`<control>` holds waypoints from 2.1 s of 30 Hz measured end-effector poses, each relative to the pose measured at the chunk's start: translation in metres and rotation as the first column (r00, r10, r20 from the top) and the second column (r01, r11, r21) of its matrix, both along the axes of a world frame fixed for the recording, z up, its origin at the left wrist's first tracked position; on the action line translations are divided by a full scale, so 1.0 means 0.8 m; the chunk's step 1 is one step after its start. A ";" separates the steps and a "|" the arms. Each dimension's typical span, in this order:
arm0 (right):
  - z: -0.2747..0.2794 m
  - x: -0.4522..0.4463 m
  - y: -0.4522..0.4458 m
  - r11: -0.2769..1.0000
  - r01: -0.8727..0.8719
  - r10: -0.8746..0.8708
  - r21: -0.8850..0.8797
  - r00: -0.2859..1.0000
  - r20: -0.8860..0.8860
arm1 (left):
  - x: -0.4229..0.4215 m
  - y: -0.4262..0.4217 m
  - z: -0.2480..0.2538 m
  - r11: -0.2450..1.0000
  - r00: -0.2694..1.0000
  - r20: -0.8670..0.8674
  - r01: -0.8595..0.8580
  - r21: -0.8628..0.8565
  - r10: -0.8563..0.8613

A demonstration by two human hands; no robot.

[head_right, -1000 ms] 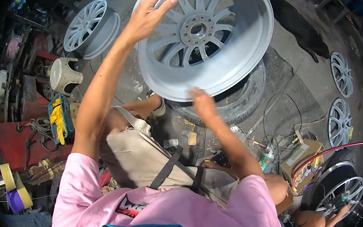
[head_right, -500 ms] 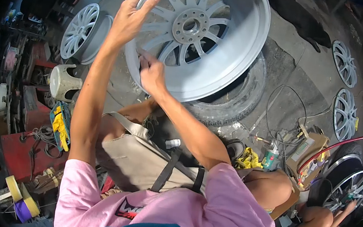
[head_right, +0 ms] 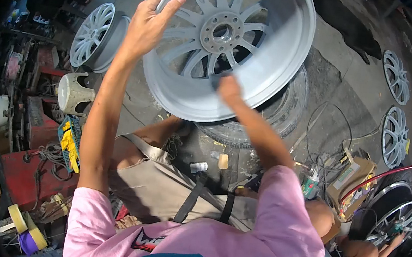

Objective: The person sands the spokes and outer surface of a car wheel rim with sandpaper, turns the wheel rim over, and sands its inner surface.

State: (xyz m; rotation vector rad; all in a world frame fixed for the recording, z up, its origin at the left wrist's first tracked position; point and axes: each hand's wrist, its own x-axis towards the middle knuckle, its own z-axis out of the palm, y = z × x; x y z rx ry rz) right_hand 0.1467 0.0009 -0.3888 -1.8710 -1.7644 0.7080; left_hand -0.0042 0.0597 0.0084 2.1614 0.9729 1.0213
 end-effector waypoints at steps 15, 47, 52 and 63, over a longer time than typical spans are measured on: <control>0.255 0.041 -0.115 0.923 0.169 -0.359 -0.346 0.059 -0.931 | 0.002 -0.005 0.000 0.997 0.997 0.077 0.024 0.078 -0.030; 0.269 0.059 -0.335 0.979 0.203 -0.201 0.020 0.976 -0.082 | 0.056 -0.138 -0.022 0.849 0.988 -0.096 -0.052 0.525 0.120; 0.283 0.095 -0.391 0.951 0.311 -0.310 0.005 0.950 -0.033 | 0.081 -0.194 -0.035 0.856 0.997 -0.074 0.012 0.516 0.031; 0.354 0.100 -0.453 0.953 0.297 -0.297 0.052 0.955 -0.008 | 0.031 -0.229 0.035 0.848 0.980 0.091 0.103 0.520 -0.175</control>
